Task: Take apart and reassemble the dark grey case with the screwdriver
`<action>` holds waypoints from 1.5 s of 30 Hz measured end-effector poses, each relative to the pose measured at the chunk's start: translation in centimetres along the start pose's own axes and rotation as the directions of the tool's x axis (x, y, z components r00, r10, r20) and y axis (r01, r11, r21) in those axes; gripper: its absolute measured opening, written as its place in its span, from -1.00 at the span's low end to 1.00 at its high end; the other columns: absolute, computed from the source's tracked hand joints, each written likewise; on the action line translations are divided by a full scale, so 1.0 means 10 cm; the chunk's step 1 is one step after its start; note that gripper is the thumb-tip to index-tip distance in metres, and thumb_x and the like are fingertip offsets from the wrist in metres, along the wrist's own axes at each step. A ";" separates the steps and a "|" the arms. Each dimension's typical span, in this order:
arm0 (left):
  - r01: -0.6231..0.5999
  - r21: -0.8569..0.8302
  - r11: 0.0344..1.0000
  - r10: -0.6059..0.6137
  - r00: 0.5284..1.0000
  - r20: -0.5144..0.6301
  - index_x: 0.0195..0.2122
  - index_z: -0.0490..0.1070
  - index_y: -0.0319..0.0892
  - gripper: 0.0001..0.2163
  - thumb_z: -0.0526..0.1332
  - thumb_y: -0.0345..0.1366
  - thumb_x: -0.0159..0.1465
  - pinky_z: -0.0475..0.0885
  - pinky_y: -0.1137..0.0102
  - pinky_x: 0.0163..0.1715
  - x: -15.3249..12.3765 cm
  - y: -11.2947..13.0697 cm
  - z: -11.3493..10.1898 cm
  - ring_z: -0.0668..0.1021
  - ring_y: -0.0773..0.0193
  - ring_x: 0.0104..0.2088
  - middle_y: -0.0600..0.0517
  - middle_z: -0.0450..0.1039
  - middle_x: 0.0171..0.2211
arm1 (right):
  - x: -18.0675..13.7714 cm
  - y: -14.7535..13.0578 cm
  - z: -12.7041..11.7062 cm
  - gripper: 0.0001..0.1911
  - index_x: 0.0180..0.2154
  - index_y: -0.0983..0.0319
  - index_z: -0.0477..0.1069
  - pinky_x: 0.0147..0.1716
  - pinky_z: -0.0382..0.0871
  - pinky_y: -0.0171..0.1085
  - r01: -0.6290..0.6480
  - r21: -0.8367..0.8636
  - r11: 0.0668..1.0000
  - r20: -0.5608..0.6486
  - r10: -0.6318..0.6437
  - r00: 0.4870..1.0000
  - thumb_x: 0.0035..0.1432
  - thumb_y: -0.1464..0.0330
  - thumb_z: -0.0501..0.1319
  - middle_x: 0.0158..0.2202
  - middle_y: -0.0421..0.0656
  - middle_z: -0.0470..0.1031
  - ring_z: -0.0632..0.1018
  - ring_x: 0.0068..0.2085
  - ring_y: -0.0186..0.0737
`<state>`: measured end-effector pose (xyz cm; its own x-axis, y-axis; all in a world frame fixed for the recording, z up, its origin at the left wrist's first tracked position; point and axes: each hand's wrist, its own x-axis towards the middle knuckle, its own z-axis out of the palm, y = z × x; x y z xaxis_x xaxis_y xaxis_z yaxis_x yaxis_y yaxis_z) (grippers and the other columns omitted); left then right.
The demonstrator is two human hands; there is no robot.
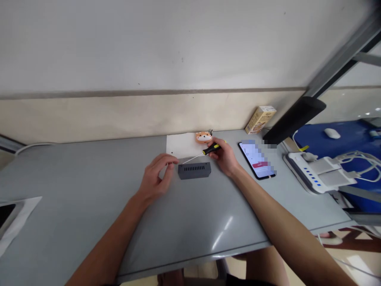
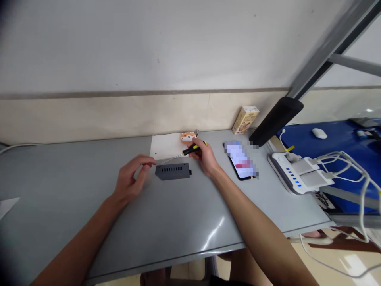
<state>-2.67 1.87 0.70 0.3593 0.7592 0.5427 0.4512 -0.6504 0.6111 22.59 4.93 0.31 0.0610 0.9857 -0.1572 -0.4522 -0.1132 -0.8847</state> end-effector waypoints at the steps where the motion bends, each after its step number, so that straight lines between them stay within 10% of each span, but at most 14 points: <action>1: -0.032 0.014 0.999 0.032 0.999 -0.007 -0.15 0.49 -0.14 -0.81 0.07 -0.35 0.46 0.46 0.30 -0.14 0.00 0.01 0.00 0.57 0.22 -0.18 -0.04 0.53 -0.21 | 0.00 0.00 -0.01 -0.73 -0.45 0.21 0.48 -0.62 0.06 -0.34 -0.003 -0.001 1.000 0.001 0.003 1.000 0.07 0.14 0.33 -0.43 -0.18 0.49 0.40 -0.51 -0.40; 10: -0.198 0.188 0.962 0.193 0.980 0.045 -0.11 0.49 -0.12 -0.80 0.12 -0.47 0.36 0.46 0.27 -0.14 -0.02 -0.06 0.01 0.56 0.19 -0.20 -0.04 0.54 -0.19 | 0.02 0.01 -0.03 -0.74 -0.46 0.22 0.49 -0.59 0.08 -0.34 0.031 -0.006 0.999 0.038 -0.031 0.999 0.11 0.17 0.31 -0.40 -0.16 0.49 0.41 -0.47 -0.38; 17: -0.472 0.421 0.775 0.425 0.881 0.207 -0.05 0.44 -0.15 -0.73 0.14 -0.54 0.26 0.41 0.20 -0.22 0.04 -0.09 -0.10 0.52 0.15 -0.29 -0.08 0.53 -0.22 | 0.05 0.10 -0.03 -0.67 -0.37 0.19 0.51 -0.55 0.01 -0.31 0.085 -0.118 0.989 0.031 -0.082 0.996 0.23 0.07 0.24 -0.49 -0.21 0.47 0.30 -0.54 -0.37; 23: -0.446 0.440 0.779 0.467 0.882 0.066 -0.09 0.45 -0.12 -0.69 0.12 -0.58 0.22 0.43 0.22 -0.26 0.01 -0.01 -0.04 0.55 0.14 -0.30 -0.08 0.55 -0.23 | -0.03 0.16 0.04 -0.64 -0.18 0.14 0.53 -0.24 0.32 -0.27 0.298 -0.487 0.821 0.221 -0.214 0.951 0.30 0.01 0.21 -0.23 -0.18 0.60 0.50 -0.26 -0.25; 33: -0.440 0.359 0.823 0.418 0.897 0.141 0.05 0.46 -0.14 -0.67 0.24 -0.48 0.26 0.42 0.12 0.08 -0.06 0.21 0.25 0.56 0.02 0.08 -0.12 0.56 0.06 | 0.01 0.20 0.02 -0.62 -0.10 0.15 0.54 0.00 0.36 -0.20 0.386 -0.510 0.768 0.368 -0.211 0.906 0.32 0.01 0.20 -0.10 -0.13 0.62 0.56 -0.05 -0.16; 45: -0.271 0.392 0.879 0.262 0.962 0.078 -0.02 0.47 -0.13 -0.73 0.22 -0.46 0.25 0.41 0.16 -0.02 0.01 0.11 0.13 0.61 0.09 -0.10 -0.06 0.60 -0.11 | 0.14 0.01 -0.13 -0.50 -0.37 0.20 0.51 -0.61 -0.03 -0.33 0.108 -0.044 0.993 -0.099 -0.112 0.989 0.16 -0.12 0.26 -0.57 -0.25 0.41 0.25 -0.60 -0.41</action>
<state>-1.08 1.26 0.70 0.5272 0.5618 0.6375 0.6195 -0.7676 0.1641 23.80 6.14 -0.58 0.1995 0.9748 -0.0999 -0.4029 -0.0113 -0.9152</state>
